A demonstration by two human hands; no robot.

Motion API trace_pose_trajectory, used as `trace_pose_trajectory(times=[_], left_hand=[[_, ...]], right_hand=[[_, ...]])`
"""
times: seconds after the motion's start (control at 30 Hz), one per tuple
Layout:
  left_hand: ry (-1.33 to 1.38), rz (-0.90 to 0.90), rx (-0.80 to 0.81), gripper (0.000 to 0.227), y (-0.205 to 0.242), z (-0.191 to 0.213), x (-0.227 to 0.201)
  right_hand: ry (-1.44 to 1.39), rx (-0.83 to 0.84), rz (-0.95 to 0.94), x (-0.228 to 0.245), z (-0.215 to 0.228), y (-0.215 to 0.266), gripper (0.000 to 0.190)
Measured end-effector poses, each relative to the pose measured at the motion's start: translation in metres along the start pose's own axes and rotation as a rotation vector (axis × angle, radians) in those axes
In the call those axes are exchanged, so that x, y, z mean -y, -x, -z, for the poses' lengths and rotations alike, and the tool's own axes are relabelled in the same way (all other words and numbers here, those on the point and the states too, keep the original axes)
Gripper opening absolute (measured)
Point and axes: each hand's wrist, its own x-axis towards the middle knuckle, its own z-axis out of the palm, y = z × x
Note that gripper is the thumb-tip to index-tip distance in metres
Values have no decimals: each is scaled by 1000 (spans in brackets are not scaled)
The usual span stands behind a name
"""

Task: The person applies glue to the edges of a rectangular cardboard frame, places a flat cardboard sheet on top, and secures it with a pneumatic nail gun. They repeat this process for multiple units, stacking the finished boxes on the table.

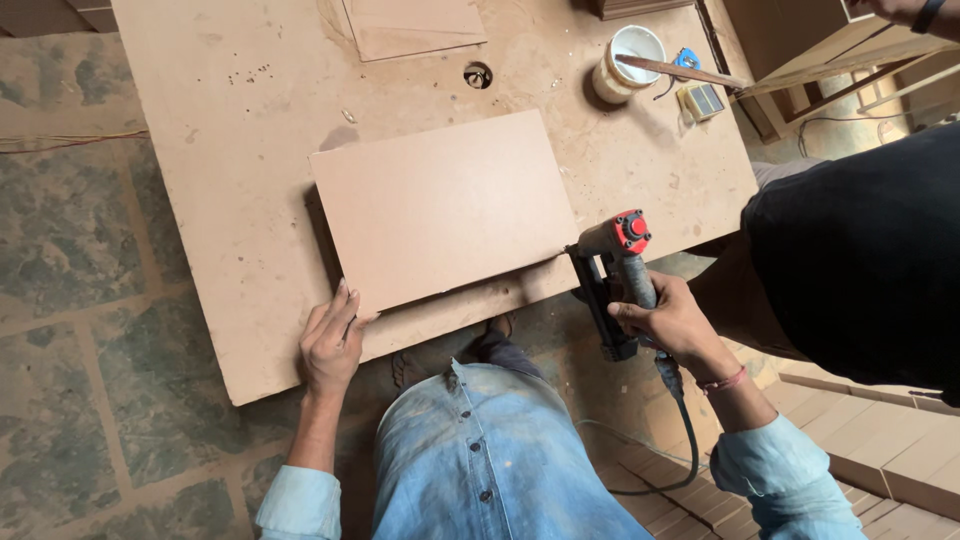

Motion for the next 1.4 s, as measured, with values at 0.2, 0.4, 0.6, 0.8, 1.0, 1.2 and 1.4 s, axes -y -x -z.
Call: trace_pose_trajectory(times=[0.2, 0.4, 0.6, 0.8, 1.0, 1.2, 1.4], left_hand=[[11, 26, 6, 45, 0, 0, 0], [11, 39, 19, 45, 1, 2, 0], [29, 43, 11, 44, 1, 1, 2], [77, 76, -5, 43, 1, 0, 4], [134, 123, -26, 42, 0, -1, 4], [147, 121, -25, 42, 0, -1, 5], [165, 107, -21, 43, 0, -2, 6]], right_hand=[[39, -2, -5, -5, -2, -4, 17], [87, -3, 15, -3, -3, -4, 16], [77, 15, 10, 8, -8, 5, 16], [14, 123, 20, 15, -39, 10, 22], [108, 163, 103, 22, -60, 8, 26], [139, 136, 72, 30, -63, 15, 28], [156, 123, 48, 33, -66, 19, 27]])
